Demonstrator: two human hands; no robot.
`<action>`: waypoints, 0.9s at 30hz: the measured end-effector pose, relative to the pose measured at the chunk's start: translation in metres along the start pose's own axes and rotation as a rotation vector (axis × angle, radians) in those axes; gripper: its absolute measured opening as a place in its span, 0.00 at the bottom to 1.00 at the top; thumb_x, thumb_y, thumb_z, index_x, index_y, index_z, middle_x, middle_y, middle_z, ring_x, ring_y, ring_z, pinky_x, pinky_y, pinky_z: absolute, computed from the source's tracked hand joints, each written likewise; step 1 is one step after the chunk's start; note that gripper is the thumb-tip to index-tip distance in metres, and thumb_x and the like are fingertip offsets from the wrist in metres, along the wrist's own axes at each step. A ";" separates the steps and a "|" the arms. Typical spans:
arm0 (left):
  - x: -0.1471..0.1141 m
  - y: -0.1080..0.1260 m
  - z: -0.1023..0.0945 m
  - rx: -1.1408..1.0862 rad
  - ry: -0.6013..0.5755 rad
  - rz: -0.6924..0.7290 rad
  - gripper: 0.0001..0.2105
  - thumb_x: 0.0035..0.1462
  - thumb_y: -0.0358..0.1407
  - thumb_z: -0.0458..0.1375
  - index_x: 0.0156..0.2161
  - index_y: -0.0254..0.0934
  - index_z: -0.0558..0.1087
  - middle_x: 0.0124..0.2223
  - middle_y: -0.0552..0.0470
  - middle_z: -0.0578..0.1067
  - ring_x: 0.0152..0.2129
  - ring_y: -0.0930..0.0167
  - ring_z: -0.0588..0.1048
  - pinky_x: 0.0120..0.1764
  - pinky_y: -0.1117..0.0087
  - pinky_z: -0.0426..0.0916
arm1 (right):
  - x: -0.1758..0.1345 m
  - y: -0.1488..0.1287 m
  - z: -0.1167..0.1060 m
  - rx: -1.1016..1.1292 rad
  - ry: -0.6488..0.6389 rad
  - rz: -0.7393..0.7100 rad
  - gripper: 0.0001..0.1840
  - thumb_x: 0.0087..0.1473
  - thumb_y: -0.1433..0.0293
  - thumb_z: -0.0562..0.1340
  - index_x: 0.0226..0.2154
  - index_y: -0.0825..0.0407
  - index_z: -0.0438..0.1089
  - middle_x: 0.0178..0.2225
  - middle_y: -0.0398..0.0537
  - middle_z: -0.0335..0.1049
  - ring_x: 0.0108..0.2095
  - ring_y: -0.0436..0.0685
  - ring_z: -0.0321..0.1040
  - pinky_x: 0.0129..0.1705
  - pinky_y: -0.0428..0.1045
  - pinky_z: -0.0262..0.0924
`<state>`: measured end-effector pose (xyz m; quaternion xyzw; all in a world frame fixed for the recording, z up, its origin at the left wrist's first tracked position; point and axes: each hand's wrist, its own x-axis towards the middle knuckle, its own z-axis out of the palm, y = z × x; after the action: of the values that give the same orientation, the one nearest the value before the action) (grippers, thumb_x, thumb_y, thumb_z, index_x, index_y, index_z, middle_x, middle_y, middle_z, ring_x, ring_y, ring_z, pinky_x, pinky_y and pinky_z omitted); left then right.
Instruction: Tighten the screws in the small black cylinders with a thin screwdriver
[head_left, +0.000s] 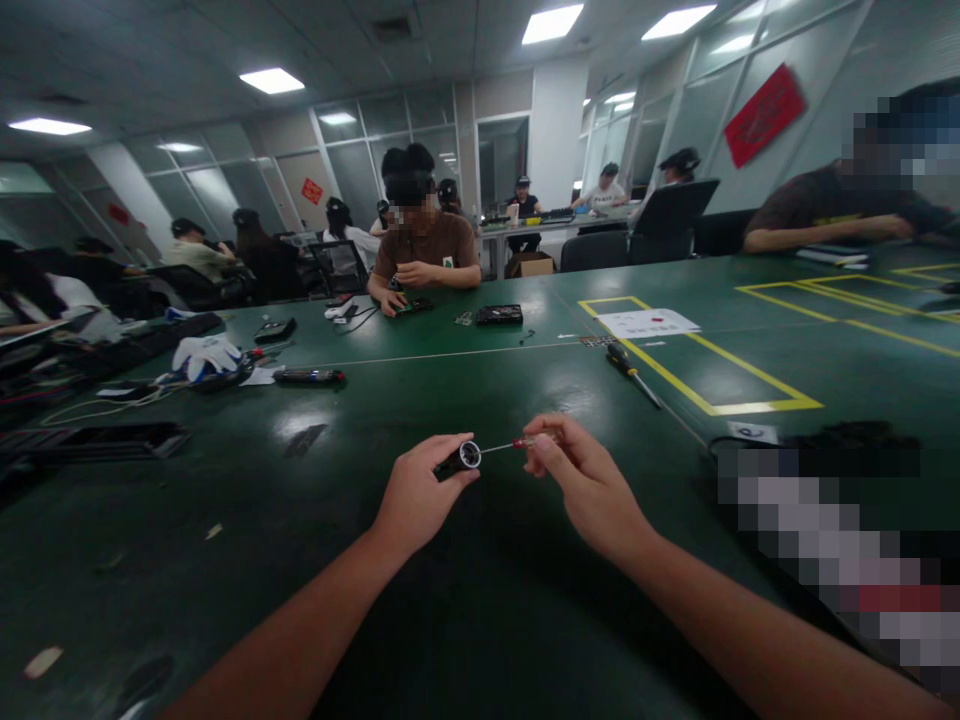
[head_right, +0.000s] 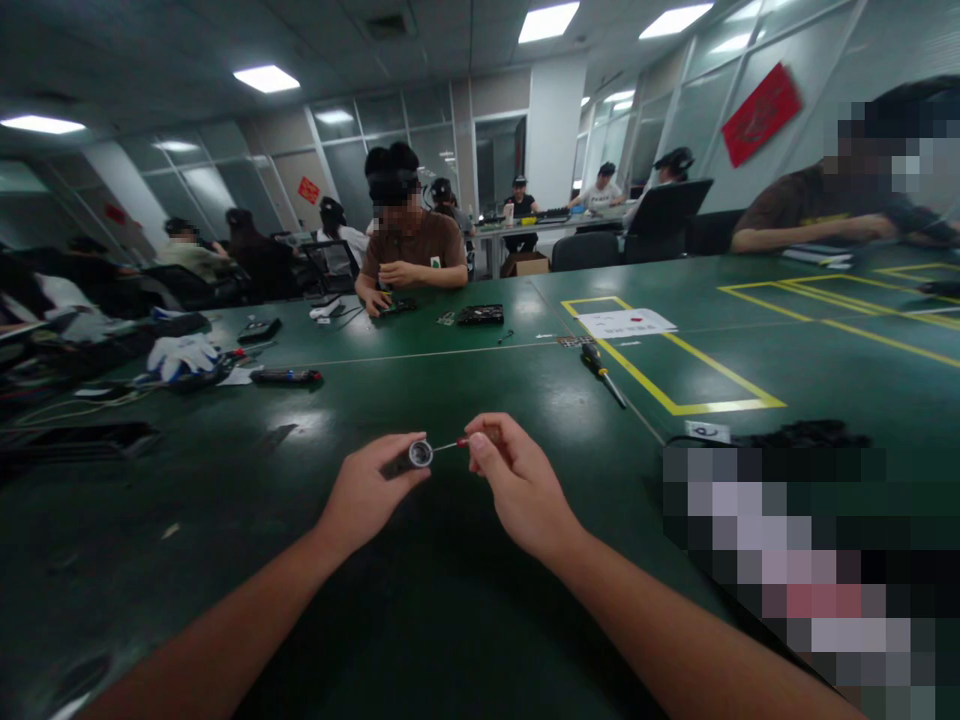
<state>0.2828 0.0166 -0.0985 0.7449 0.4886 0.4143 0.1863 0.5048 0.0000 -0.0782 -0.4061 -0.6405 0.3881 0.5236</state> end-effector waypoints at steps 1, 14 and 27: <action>0.000 0.000 0.000 0.011 -0.008 -0.001 0.20 0.54 0.28 0.67 0.52 0.43 0.79 0.52 0.49 0.80 0.50 0.63 0.78 0.57 0.55 0.71 | 0.000 0.000 0.000 0.006 0.002 -0.002 0.14 0.67 0.56 0.57 0.42 0.48 0.72 0.31 0.43 0.69 0.32 0.54 0.68 0.36 0.50 0.63; 0.000 0.001 -0.001 0.050 -0.031 0.073 0.21 0.54 0.26 0.68 0.53 0.41 0.78 0.53 0.49 0.80 0.51 0.63 0.78 0.58 0.55 0.71 | 0.008 0.014 0.007 0.392 0.222 0.256 0.15 0.60 0.56 0.66 0.38 0.51 0.75 0.34 0.47 0.76 0.36 0.55 0.73 0.45 0.53 0.68; 0.003 0.000 -0.004 0.095 -0.018 0.062 0.20 0.54 0.27 0.68 0.52 0.42 0.79 0.52 0.51 0.80 0.50 0.64 0.78 0.57 0.55 0.72 | 0.017 0.021 0.000 0.602 0.291 0.328 0.12 0.58 0.59 0.68 0.33 0.51 0.75 0.29 0.44 0.73 0.31 0.53 0.69 0.40 0.51 0.68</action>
<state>0.2798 0.0185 -0.0949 0.7714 0.4830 0.3892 0.1422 0.5048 0.0233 -0.0912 -0.3821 -0.3431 0.5760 0.6360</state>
